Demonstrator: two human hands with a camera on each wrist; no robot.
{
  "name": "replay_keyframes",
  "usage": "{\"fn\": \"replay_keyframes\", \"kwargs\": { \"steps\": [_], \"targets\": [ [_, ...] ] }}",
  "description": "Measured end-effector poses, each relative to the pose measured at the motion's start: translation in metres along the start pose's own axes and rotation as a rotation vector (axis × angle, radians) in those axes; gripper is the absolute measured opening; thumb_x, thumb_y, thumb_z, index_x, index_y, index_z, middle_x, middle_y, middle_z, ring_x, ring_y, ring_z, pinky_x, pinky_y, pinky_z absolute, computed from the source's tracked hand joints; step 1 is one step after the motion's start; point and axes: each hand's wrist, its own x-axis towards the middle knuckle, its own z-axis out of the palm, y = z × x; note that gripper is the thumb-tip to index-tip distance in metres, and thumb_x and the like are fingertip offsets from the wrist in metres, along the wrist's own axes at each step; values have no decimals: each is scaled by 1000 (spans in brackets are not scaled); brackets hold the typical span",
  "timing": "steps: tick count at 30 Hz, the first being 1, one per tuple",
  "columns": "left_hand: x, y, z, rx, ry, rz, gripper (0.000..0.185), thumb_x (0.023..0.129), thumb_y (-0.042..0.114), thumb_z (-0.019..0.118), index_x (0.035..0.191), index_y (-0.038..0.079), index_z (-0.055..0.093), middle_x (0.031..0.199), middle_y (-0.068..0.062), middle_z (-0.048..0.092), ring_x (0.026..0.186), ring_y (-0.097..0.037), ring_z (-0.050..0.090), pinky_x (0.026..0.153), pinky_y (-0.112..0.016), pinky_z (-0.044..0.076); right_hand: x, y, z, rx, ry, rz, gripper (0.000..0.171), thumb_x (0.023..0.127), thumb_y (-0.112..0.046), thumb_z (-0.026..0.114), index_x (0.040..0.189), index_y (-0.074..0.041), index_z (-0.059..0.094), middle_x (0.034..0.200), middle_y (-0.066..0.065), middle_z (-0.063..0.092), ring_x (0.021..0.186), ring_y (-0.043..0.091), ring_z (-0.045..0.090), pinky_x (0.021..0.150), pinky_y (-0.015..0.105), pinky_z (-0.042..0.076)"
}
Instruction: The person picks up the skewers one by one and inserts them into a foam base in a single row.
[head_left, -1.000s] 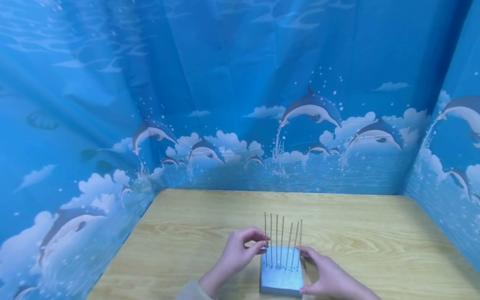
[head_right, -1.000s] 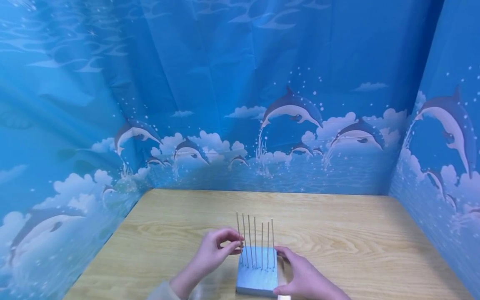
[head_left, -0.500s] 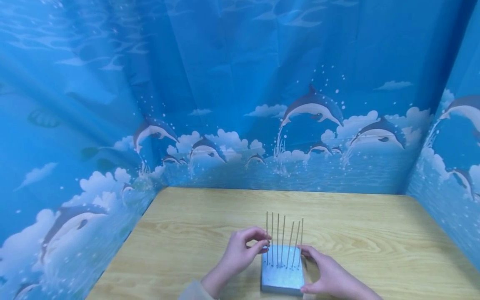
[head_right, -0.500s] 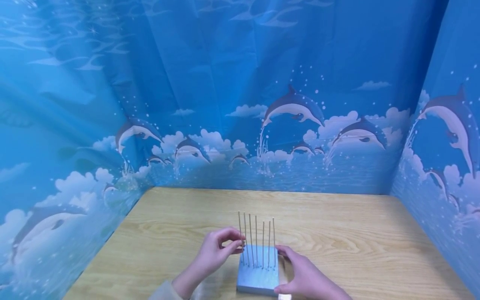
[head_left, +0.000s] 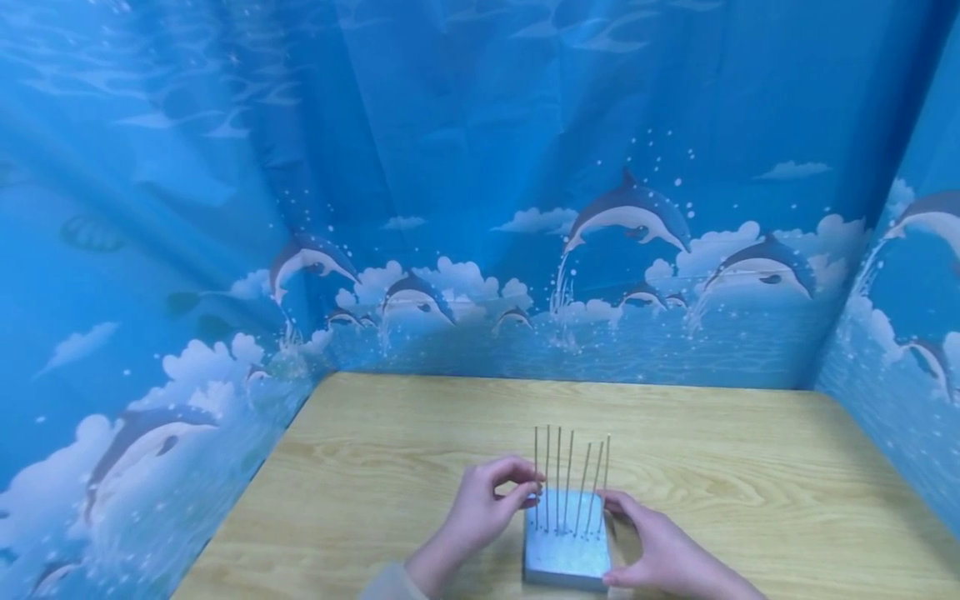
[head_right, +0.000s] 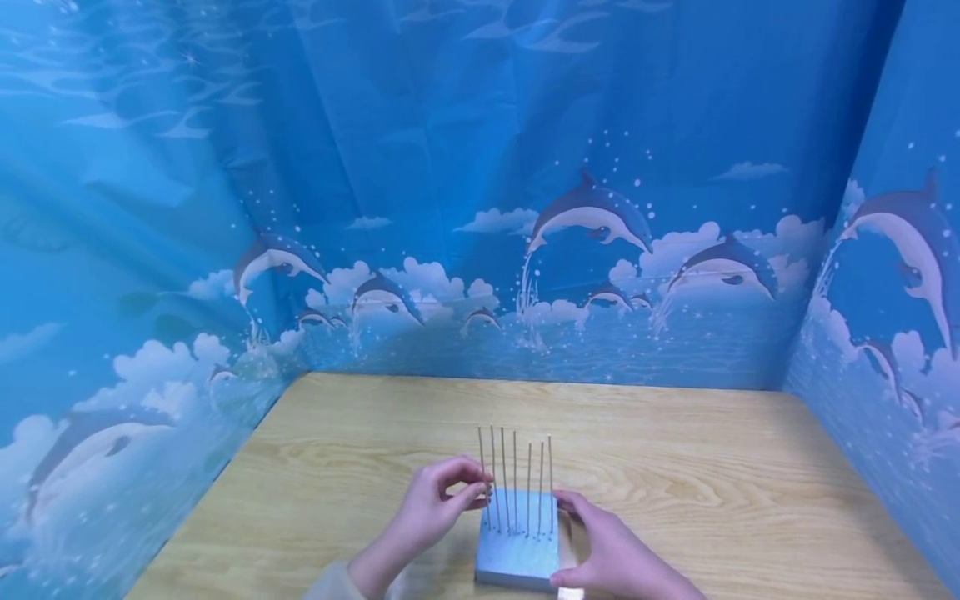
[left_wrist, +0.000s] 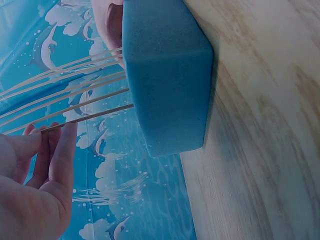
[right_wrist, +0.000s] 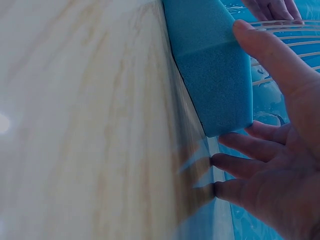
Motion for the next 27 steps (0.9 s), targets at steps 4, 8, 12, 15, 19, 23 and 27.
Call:
{"fn": "replay_keyframes", "kwargs": {
  "steps": [4,8,12,15,19,23,27],
  "targets": [
    [-2,1,0,1,-1,13,14,82,7,63,95,10,64,97,-4,69,83,-6,66,69,-18,57,0,0,0,0,8,-11,100,55,-59,74,135,-11,38,129,4,55,116,25,53,97,50,43],
    [-3,0,-2,-9,-7,20,14,82,7,63,95,9,64,97,-5,69,85,-8,66,70,-19,57,0,0,1,-9,12,-30,100,55,-60,73,135,-10,38,128,4,55,115,25,54,97,50,43],
    [-2,-3,-2,-29,2,-1,12,81,10,64,94,10,65,97,-3,69,86,-8,66,71,-20,57,2,1,0,-16,12,-35,100,56,-61,73,135,-10,38,129,4,55,116,25,53,97,49,43],
    [-1,-5,-2,-40,9,-39,13,81,12,65,93,13,66,96,-1,69,85,-7,66,71,-20,57,3,2,0,-14,-5,-42,101,57,-61,72,136,-8,37,131,7,53,116,27,53,98,51,42],
    [-3,-7,0,-45,-4,-52,15,81,12,66,96,13,66,99,-7,68,84,-6,66,70,-20,57,1,4,0,1,-34,-37,103,57,-59,73,136,-4,35,131,12,52,116,33,52,96,57,40],
    [-5,-8,2,-38,3,-51,18,81,13,65,99,11,66,99,-10,68,84,-5,65,70,-19,57,-3,4,1,30,-51,-19,106,57,-57,73,139,-5,32,133,16,50,116,38,50,94,62,39],
    [-6,-10,2,-41,20,-83,18,81,11,66,99,10,66,97,-7,68,84,-6,64,70,-19,57,-5,4,1,58,-77,-24,107,59,-56,72,142,-7,26,137,19,44,120,42,46,95,63,38]
  ]
}}
